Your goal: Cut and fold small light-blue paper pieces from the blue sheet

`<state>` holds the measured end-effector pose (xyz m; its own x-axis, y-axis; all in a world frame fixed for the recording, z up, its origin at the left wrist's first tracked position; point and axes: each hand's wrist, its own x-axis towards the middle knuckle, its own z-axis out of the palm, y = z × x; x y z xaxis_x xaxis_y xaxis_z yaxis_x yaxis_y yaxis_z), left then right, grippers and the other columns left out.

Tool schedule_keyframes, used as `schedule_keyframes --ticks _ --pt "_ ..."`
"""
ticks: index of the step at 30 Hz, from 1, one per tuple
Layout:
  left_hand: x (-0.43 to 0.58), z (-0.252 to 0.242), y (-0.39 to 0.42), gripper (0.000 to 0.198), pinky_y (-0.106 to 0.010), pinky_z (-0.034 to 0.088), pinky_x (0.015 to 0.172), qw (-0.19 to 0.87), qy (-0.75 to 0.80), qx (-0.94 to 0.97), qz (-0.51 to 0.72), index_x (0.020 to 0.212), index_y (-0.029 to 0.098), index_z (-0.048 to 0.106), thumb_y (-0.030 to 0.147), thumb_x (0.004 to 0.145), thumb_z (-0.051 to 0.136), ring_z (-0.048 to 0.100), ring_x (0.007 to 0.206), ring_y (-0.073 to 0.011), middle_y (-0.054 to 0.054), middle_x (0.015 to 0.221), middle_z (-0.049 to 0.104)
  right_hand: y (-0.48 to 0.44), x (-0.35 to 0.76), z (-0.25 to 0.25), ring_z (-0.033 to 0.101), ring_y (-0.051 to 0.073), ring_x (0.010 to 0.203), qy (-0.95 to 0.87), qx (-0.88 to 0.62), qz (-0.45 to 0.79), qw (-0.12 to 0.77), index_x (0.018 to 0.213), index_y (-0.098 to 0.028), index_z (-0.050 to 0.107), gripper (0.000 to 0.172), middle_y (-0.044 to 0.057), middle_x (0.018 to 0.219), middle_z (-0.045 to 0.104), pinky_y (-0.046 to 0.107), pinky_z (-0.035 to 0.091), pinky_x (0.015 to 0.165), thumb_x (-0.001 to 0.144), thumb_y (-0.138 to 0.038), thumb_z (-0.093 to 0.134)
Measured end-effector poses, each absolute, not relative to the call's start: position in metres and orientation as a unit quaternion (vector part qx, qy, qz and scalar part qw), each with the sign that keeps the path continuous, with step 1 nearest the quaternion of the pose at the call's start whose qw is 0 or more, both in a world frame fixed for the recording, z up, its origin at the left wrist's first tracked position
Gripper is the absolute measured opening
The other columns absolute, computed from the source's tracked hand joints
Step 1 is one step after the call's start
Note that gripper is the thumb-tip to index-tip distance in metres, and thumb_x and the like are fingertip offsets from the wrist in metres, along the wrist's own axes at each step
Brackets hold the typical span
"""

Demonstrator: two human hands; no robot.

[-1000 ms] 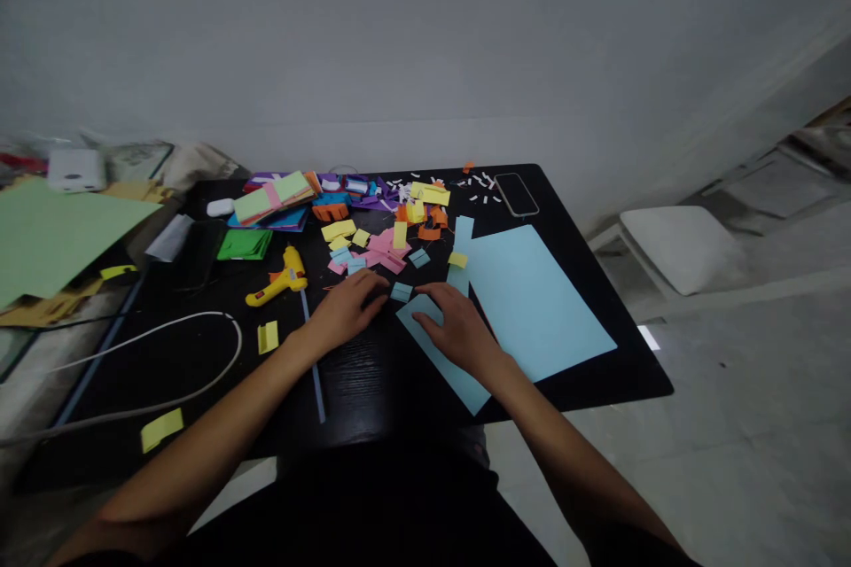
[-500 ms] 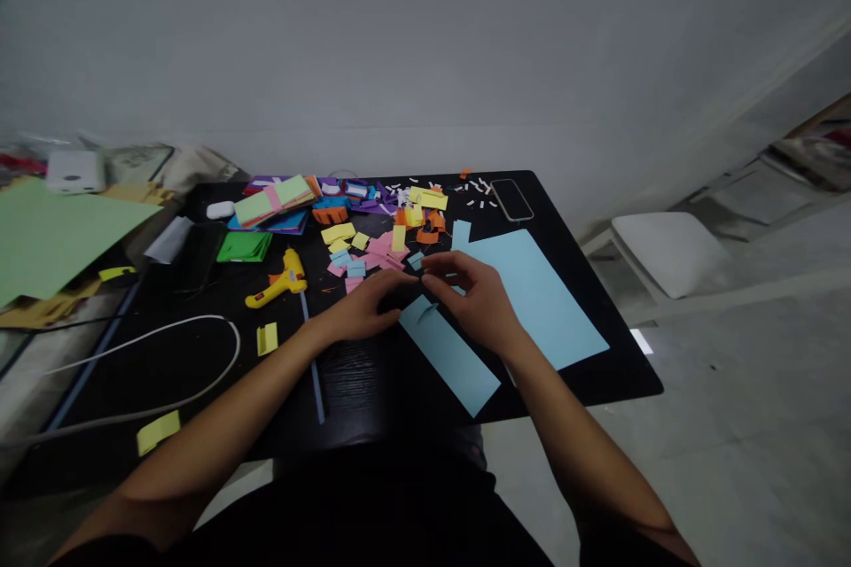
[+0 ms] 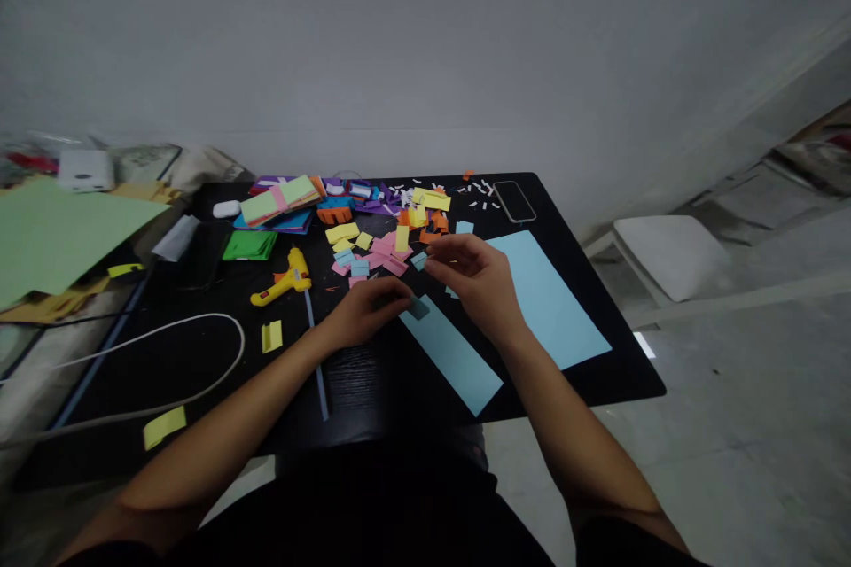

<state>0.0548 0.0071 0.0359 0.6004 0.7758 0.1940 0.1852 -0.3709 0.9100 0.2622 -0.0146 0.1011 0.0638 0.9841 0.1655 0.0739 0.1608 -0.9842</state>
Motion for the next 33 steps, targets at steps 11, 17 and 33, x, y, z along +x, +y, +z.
schedule_keyframes --ticks 11,17,33 --pt "0.040 0.043 0.005 0.024 -0.027 0.049 0.069 0.461 0.363 0.746 0.315 0.100 0.019 0.069 0.040 0.097 0.058 0.063 0.074 -0.0156 -0.003 0.087 0.072 -0.016 0.251 0.093 0.041 0.007 0.051 -0.441 -0.477 0.599 0.470 0.083 -0.020 0.066 0.030 -0.005 0.069 0.057 0.024 0.035 0.046 0.069 -0.037 0.087" --pt "0.029 0.044 0.009 0.023 -0.026 0.046 0.065 0.410 0.417 0.736 0.341 0.095 0.019 0.068 0.040 0.095 0.059 0.060 0.069 -0.0143 0.000 0.080 0.069 -0.013 0.259 0.082 0.054 0.012 0.062 -0.596 -0.540 0.463 0.373 0.099 -0.020 0.073 0.032 0.000 0.079 0.066 0.027 0.041 0.057 0.079 -0.043 0.079" --pt "-0.003 0.038 0.030 0.023 -0.028 0.048 0.073 0.229 0.498 0.783 0.295 0.096 0.019 0.070 0.035 0.098 0.053 0.062 0.074 -0.0174 -0.004 0.084 0.070 -0.007 0.286 0.102 0.055 0.015 0.059 -0.473 -0.448 0.437 0.620 0.086 -0.028 0.068 0.030 -0.001 0.065 0.053 0.031 0.047 0.057 0.092 -0.057 0.063"
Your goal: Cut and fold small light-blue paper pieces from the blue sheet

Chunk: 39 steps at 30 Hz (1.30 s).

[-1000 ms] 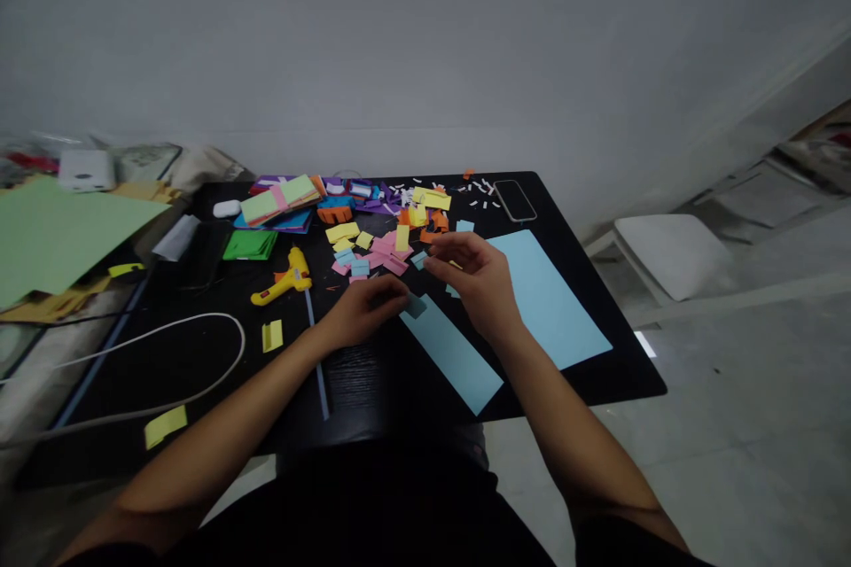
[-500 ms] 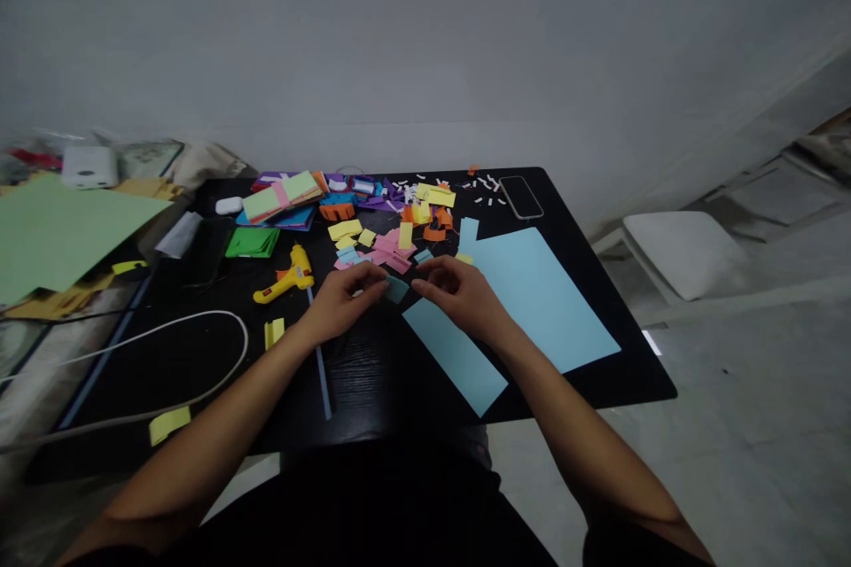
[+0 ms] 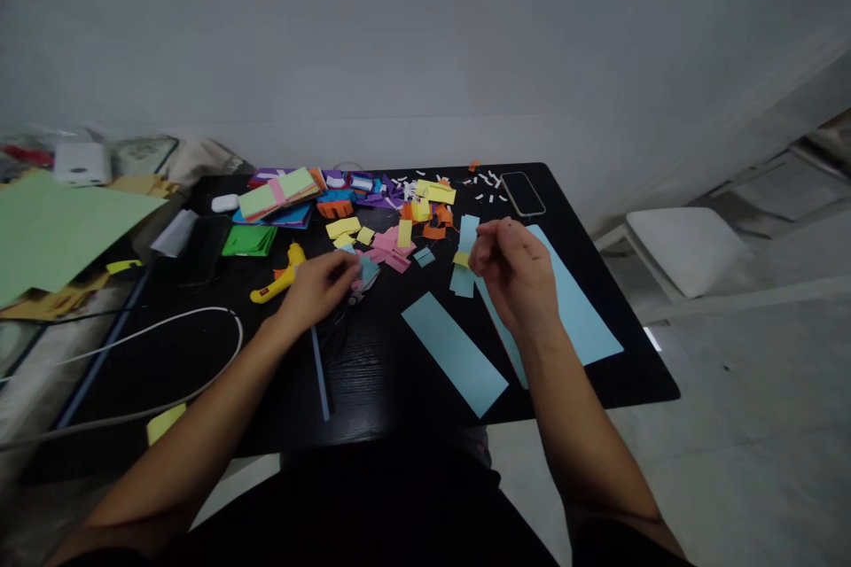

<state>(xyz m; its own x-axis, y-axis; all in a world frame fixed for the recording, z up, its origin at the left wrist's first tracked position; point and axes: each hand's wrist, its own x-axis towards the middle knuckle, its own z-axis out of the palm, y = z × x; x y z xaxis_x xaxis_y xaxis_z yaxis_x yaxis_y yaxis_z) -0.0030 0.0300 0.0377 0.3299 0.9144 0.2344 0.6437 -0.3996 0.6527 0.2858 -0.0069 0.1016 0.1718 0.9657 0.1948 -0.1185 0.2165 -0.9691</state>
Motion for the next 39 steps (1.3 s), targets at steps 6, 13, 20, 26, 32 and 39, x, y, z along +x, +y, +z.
schedule_keyframes --ticks 6,13,20,26,32,39 --pt "-0.017 0.024 0.054 0.024 -0.037 0.051 0.093 0.105 0.560 0.782 0.252 0.107 0.020 0.074 0.022 0.095 0.053 0.065 0.106 -0.0267 -0.011 0.113 0.072 -0.006 0.279 0.086 0.070 0.022 0.090 -0.469 -0.480 0.456 0.584 0.100 -0.028 0.070 0.026 0.005 0.094 0.070 0.040 0.060 0.080 0.091 -0.051 0.063" --pt "-0.004 0.040 0.031 0.026 -0.039 0.051 0.094 0.159 0.526 0.778 0.305 0.109 0.019 0.076 0.029 0.096 0.056 0.066 0.104 -0.0268 -0.010 0.110 0.074 -0.013 0.252 0.086 0.065 0.032 0.126 -0.462 -0.431 0.580 0.514 0.128 -0.024 0.064 0.054 0.012 0.136 0.068 0.052 0.057 0.100 0.100 -0.061 0.038" --pt "0.028 0.059 0.005 0.031 -0.029 0.049 0.065 0.462 0.454 0.662 0.377 0.106 0.020 0.076 0.045 0.090 0.067 0.064 0.071 -0.0168 -0.004 0.087 0.076 -0.017 0.230 0.079 0.066 0.033 0.125 -0.454 -0.393 0.639 0.481 0.123 -0.025 0.067 0.054 0.012 0.135 0.069 0.054 0.059 0.097 0.096 -0.066 0.045" --pt "0.030 0.052 0.002 0.024 -0.026 0.042 0.062 0.438 0.463 0.667 0.385 0.084 0.018 0.072 0.041 0.089 0.069 0.057 0.064 -0.0136 0.001 0.069 0.067 -0.022 0.228 0.069 0.067 0.031 0.124 -0.365 -0.365 0.712 0.476 0.119 -0.025 0.069 0.041 0.011 0.132 0.071 0.051 0.059 0.098 0.093 -0.055 0.059" --pt "0.018 0.050 0.003 0.026 -0.024 0.037 0.062 0.388 0.445 0.703 0.397 0.079 0.017 0.061 0.035 0.097 0.057 0.048 0.064 -0.0115 0.003 0.068 0.055 -0.025 0.250 0.057 0.069 0.029 0.120 -0.390 -0.418 0.685 0.452 0.119 -0.023 0.070 0.039 0.011 0.127 0.073 0.048 0.058 0.100 0.092 -0.051 0.064" --pt "0.007 0.023 0.007 0.033 -0.024 0.041 0.060 0.346 0.461 0.700 0.421 0.073 0.017 0.064 0.036 0.099 0.058 0.054 0.060 -0.0115 0.002 0.064 0.060 -0.051 0.271 0.012 0.060 0.035 0.132 -0.694 -0.612 0.288 0.247 0.132 -0.019 0.065 0.050 0.016 0.137 0.066 0.058 0.046 0.114 0.083 -0.024 0.075"
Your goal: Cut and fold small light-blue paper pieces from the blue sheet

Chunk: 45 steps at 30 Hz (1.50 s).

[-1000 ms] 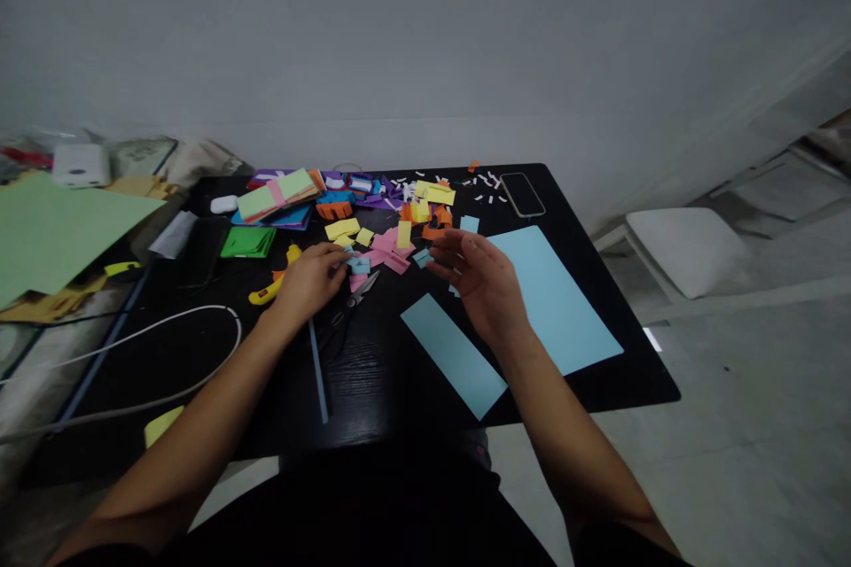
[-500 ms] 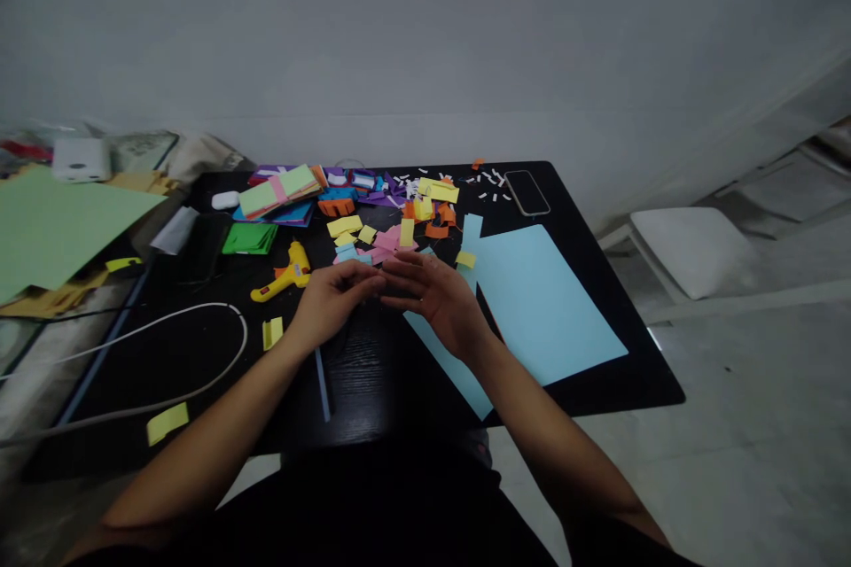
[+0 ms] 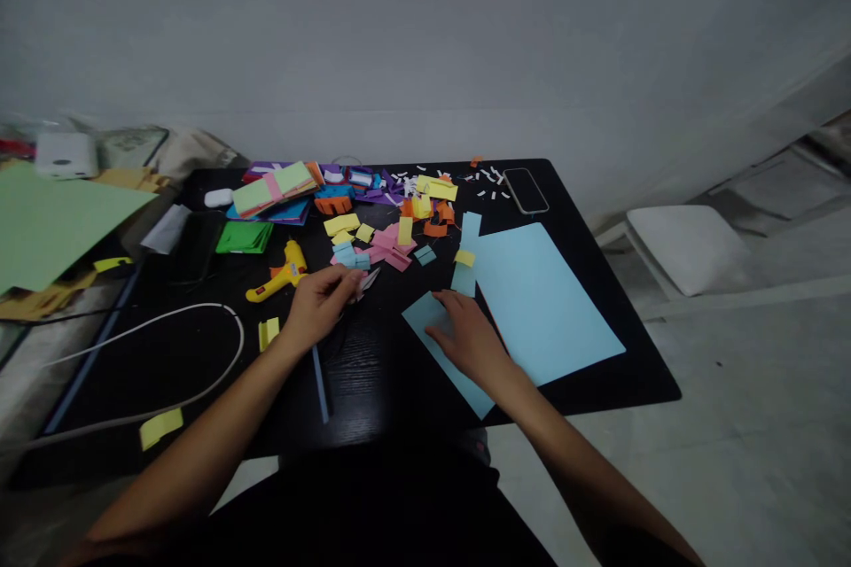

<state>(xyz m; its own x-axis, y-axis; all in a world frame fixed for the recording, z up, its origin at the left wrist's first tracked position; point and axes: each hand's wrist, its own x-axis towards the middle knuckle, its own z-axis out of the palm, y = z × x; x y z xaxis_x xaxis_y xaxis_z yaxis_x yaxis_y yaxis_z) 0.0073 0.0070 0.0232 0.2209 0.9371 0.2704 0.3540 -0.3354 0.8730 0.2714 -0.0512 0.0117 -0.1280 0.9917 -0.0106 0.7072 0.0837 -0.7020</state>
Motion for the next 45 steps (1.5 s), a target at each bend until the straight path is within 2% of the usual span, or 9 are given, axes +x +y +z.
schedule_keyframes --ticks 3,5,13,19,22,29,32,39,45 --pt "0.011 0.016 0.006 0.017 -0.029 0.053 0.083 0.315 0.408 0.746 0.421 0.108 0.021 0.074 0.027 0.098 0.062 0.069 0.092 -0.0162 -0.005 0.105 0.075 -0.064 0.264 -0.004 0.053 0.036 0.140 -0.750 -0.597 0.205 0.200 0.143 -0.016 0.056 0.054 0.017 0.144 0.061 0.059 0.045 0.116 0.090 -0.019 0.065" --pt "0.014 0.014 0.004 0.019 -0.032 0.054 0.092 0.305 0.383 0.764 0.420 0.112 0.022 0.074 0.023 0.098 0.060 0.070 0.104 -0.0177 -0.007 0.114 0.075 -0.070 0.258 -0.012 0.055 0.035 0.139 -0.755 -0.603 0.176 0.189 0.147 -0.016 0.052 0.053 0.017 0.144 0.062 0.057 0.047 0.114 0.094 -0.019 0.058" --pt "0.020 0.006 -0.002 0.017 -0.029 0.056 0.082 0.308 0.381 0.767 0.414 0.105 0.020 0.073 0.018 0.097 0.058 0.071 0.094 -0.0165 -0.006 0.102 0.076 -0.078 0.253 -0.017 0.065 0.034 0.128 -0.732 -0.621 0.176 0.215 0.140 -0.020 0.060 0.042 0.016 0.135 0.069 0.055 0.055 0.104 0.098 -0.021 0.053" --pt "0.021 0.001 -0.006 0.019 -0.029 0.056 0.074 0.378 0.446 0.717 0.380 0.111 0.020 0.069 0.029 0.098 0.059 0.071 0.085 -0.0162 -0.006 0.101 0.074 -0.053 0.247 0.009 0.071 0.027 0.113 -0.613 -0.603 0.360 0.363 0.126 -0.024 0.067 0.039 0.009 0.123 0.074 0.047 0.056 0.101 0.088 -0.027 0.071" --pt "0.024 0.001 -0.007 0.030 -0.029 0.058 0.071 0.464 0.456 0.656 0.383 0.119 0.019 0.064 0.038 0.095 0.062 0.072 0.090 -0.0189 -0.007 0.103 0.074 -0.038 0.233 0.018 0.072 0.025 0.109 -0.542 -0.562 0.458 0.426 0.124 -0.024 0.066 0.046 0.009 0.117 0.075 0.041 0.059 0.093 0.081 -0.032 0.079" --pt "0.024 0.003 -0.003 0.032 -0.022 0.049 0.048 0.560 0.442 0.551 0.433 0.081 0.018 0.059 0.048 0.087 0.069 0.058 0.048 -0.0100 0.006 0.060 0.056 -0.004 0.211 0.012 0.068 0.021 0.100 -0.507 -0.503 0.565 0.413 0.134 -0.025 0.059 0.080 0.009 0.124 0.069 0.033 0.055 0.080 0.062 -0.034 0.093" --pt "0.020 0.002 0.000 0.037 -0.022 0.047 0.041 0.597 0.432 0.520 0.432 0.079 0.019 0.054 0.052 0.085 0.070 0.056 0.041 -0.0103 0.008 0.057 0.054 0.011 0.215 0.010 0.067 0.018 0.094 -0.454 -0.491 0.609 0.427 0.127 -0.023 0.065 0.060 0.006 0.111 0.071 0.030 0.052 0.078 0.073 -0.040 0.085" --pt "0.015 0.006 0.001 0.045 -0.024 0.049 0.038 0.666 0.413 0.488 0.386 0.077 0.019 0.050 0.059 0.085 0.070 0.060 0.040 -0.0139 0.004 0.055 0.059 0.018 0.217 -0.004 0.047 0.008 0.056 -0.399 -0.480 0.639 0.448 0.087 -0.017 0.071 0.034 -0.004 0.067 0.061 0.024 0.039 0.054 0.067 -0.037 0.088" --pt "0.016 0.004 0.002 0.051 -0.026 0.054 0.049 0.714 0.377 0.446 0.388 0.087 0.017 0.058 0.067 0.087 0.062 0.063 0.062 -0.0149 -0.003 0.076 0.064 0.010 0.211 -0.010 0.053 0.010 0.056 -0.385 -0.459 0.637 0.485 0.091 -0.018 0.070 0.035 -0.003 0.069 0.064 0.023 0.042 0.049 0.069 -0.039 0.086"
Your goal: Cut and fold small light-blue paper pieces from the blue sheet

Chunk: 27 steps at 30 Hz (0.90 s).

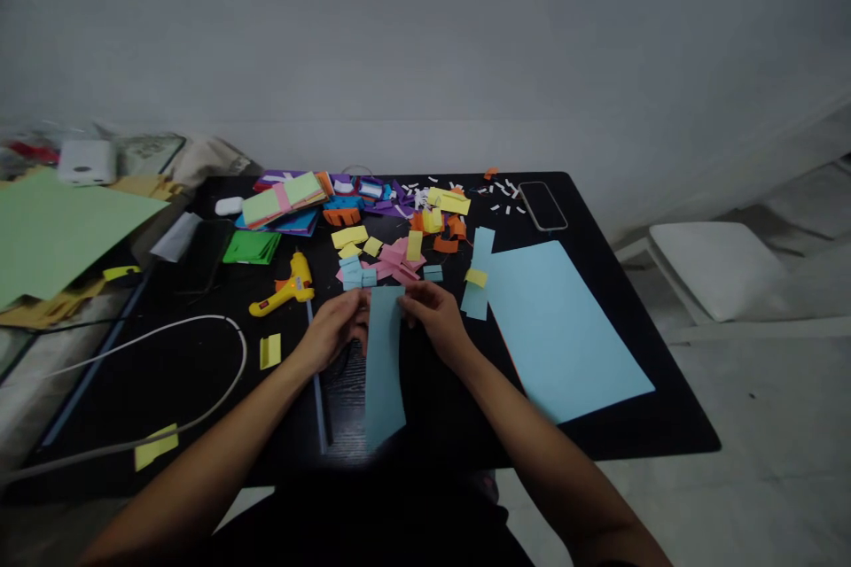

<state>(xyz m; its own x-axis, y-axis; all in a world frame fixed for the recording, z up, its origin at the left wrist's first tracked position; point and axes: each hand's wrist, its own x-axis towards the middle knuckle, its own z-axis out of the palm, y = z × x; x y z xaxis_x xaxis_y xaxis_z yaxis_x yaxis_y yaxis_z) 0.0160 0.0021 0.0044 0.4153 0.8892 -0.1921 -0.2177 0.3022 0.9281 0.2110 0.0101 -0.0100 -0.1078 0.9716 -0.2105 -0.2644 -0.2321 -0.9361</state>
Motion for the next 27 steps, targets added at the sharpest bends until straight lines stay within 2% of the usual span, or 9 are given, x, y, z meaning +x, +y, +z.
schedule_keyframes --ticks 3,6,9,13,18,22,27 --pt "0.018 0.006 0.001 0.048 -0.024 0.051 0.061 0.649 0.413 0.505 0.391 0.083 0.017 0.058 0.063 0.087 0.066 0.056 0.067 -0.0123 0.000 0.075 0.057 0.008 0.209 -0.009 0.057 0.011 0.057 -0.393 -0.459 0.622 0.498 0.091 -0.019 0.069 0.034 -0.002 0.072 0.065 0.023 0.045 0.048 0.069 -0.038 0.087" --pt "0.021 0.008 -0.001 0.047 -0.023 0.047 0.064 0.598 0.435 0.551 0.387 0.088 0.016 0.061 0.063 0.088 0.065 0.052 0.070 -0.0123 0.001 0.079 0.056 0.005 0.208 -0.005 0.059 0.012 0.053 -0.407 -0.451 0.615 0.504 0.088 -0.019 0.068 0.032 -0.003 0.066 0.065 0.024 0.048 0.047 0.071 -0.039 0.086" --pt "0.023 0.008 -0.004 0.046 -0.025 0.047 0.065 0.616 0.427 0.545 0.375 0.096 0.017 0.061 0.062 0.089 0.065 0.056 0.073 -0.0136 -0.001 0.084 0.060 0.001 0.205 -0.002 0.062 0.013 0.051 -0.416 -0.434 0.626 0.496 0.089 -0.019 0.067 0.032 -0.002 0.062 0.066 0.025 0.051 0.047 0.074 -0.042 0.085" --pt "0.024 0.005 -0.006 0.043 -0.026 0.052 0.059 0.684 0.399 0.505 0.344 0.100 0.017 0.058 0.057 0.088 0.069 0.064 0.066 -0.0150 0.000 0.080 0.063 -0.003 0.202 0.001 0.067 0.016 0.054 -0.416 -0.412 0.653 0.480 0.090 -0.019 0.067 0.035 0.000 0.066 0.070 0.027 0.055 0.050 0.074 -0.045 0.086" --pt "0.025 0.006 -0.007 0.042 -0.024 0.053 0.048 0.691 0.418 0.484 0.337 0.093 0.017 0.057 0.056 0.086 0.072 0.062 0.051 -0.0118 0.002 0.071 0.062 -0.005 0.203 0.002 0.068 0.015 0.057 -0.426 -0.397 0.659 0.476 0.090 -0.018 0.070 0.033 0.001 0.068 0.072 0.026 0.056 0.051 0.076 -0.045 0.084" --pt "0.025 0.008 -0.008 0.042 -0.024 0.053 0.044 0.688 0.439 0.478 0.325 0.094 0.018 0.058 0.055 0.084 0.074 0.061 0.049 -0.0118 0.003 0.070 0.062 -0.004 0.204 0.003 0.067 0.015 0.056 -0.434 -0.406 0.651 0.472 0.088 -0.019 0.072 0.033 0.001 0.066 0.071 0.026 0.056 0.050 0.079 -0.049 0.081" --pt "0.025 0.008 -0.008 0.043 -0.025 0.053 0.043 0.685 0.447 0.483 0.313 0.093 0.018 0.060 0.052 0.078 0.079 0.061 0.049 -0.0131 0.003 0.071 0.062 -0.003 0.204 0.002 0.060 0.012 0.047 -0.461 -0.426 0.630 0.456 0.078 -0.018 0.071 0.032 -0.002 0.058 0.066 0.024 0.051 0.045 0.077 -0.049 0.082"
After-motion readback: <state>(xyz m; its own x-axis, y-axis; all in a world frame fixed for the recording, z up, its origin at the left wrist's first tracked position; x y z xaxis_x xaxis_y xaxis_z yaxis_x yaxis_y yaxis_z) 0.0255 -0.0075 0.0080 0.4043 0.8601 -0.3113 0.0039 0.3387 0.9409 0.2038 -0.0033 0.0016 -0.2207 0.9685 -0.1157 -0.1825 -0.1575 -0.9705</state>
